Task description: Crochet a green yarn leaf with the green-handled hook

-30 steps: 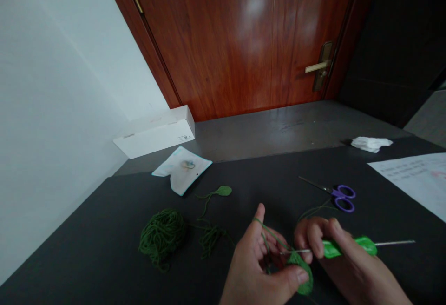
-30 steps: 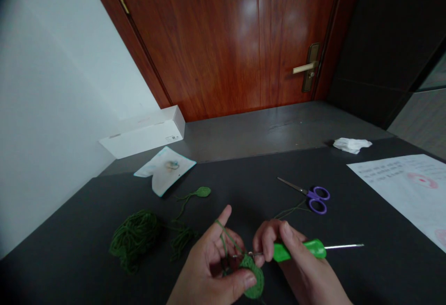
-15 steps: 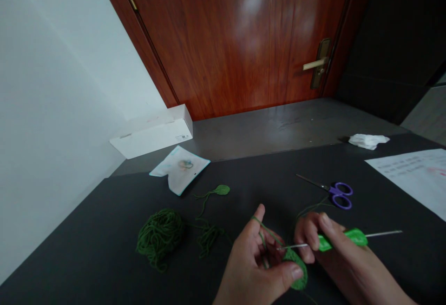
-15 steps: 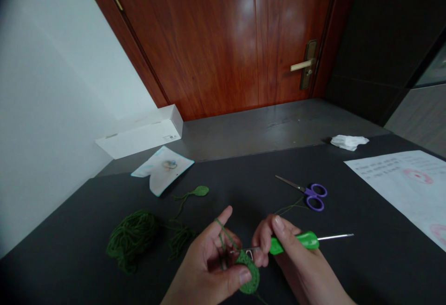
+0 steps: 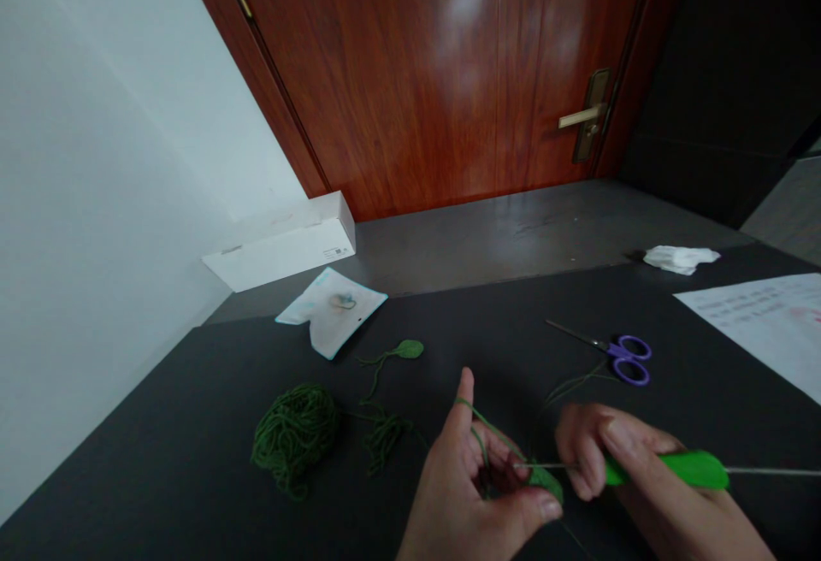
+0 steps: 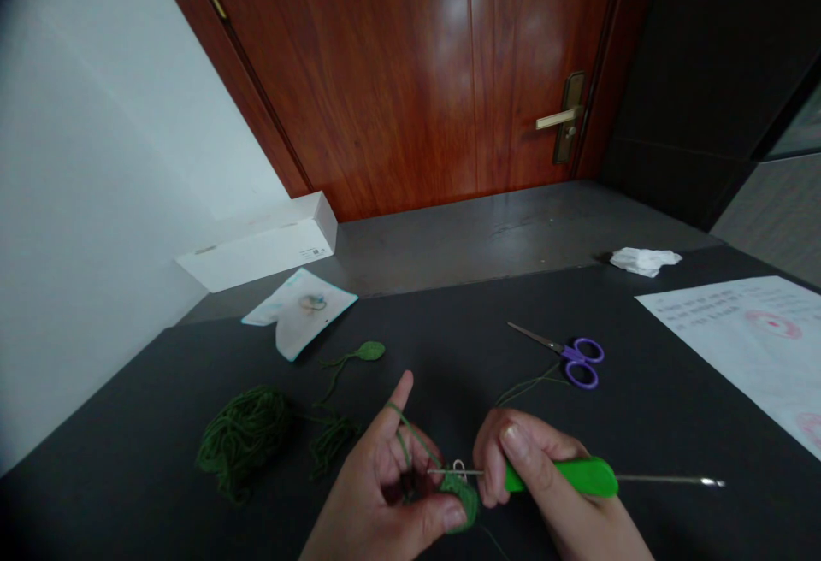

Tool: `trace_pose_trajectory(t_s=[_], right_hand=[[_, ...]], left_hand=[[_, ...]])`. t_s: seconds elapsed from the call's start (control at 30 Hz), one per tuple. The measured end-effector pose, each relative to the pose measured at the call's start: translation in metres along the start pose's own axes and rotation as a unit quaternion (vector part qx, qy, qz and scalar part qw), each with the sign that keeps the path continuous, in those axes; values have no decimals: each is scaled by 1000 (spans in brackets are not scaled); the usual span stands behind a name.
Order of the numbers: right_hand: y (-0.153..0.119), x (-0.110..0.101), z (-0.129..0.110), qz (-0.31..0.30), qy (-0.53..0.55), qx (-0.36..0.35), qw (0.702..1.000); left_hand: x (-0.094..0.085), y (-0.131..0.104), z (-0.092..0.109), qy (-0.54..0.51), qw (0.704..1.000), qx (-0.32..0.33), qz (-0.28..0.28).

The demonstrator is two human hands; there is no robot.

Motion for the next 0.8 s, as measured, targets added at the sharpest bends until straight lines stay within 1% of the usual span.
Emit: trace_pose_trajectory(t_s=[0.17,0.3,0.47,0.6,0.7,0.8], right_hand=[[10,4,-8,4,72,44,996],[9,0,-9,2,76,50,996],[3,-9,-6,1,38,10,999],[0,-11,-3,6,9,-29,1000],[-3,-11,-1,-4,-14,-55,998],[-6,-13,-1,-15,-59,-97,993]], left_hand=[[-1,1,-1,12,998,-50,-22],[0,0,-2,-1,997,-64,-38],[-1,0,-2,-1,998,-53,-37],[-1,-1,-1,6,998,-46,-35],[-1,-1,0,9,999,-37,-30],[-1,-1,1,16,999,-29,-25]])
Point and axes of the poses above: each hand's wrist, its own y-axis towards the middle knuckle, its own x-axis out of the palm, z = x × y, the point moved 2 cm from there along y, towards the middle knuckle, and after that the axes turned 13 degrees about -y, right-handed, at the moved point
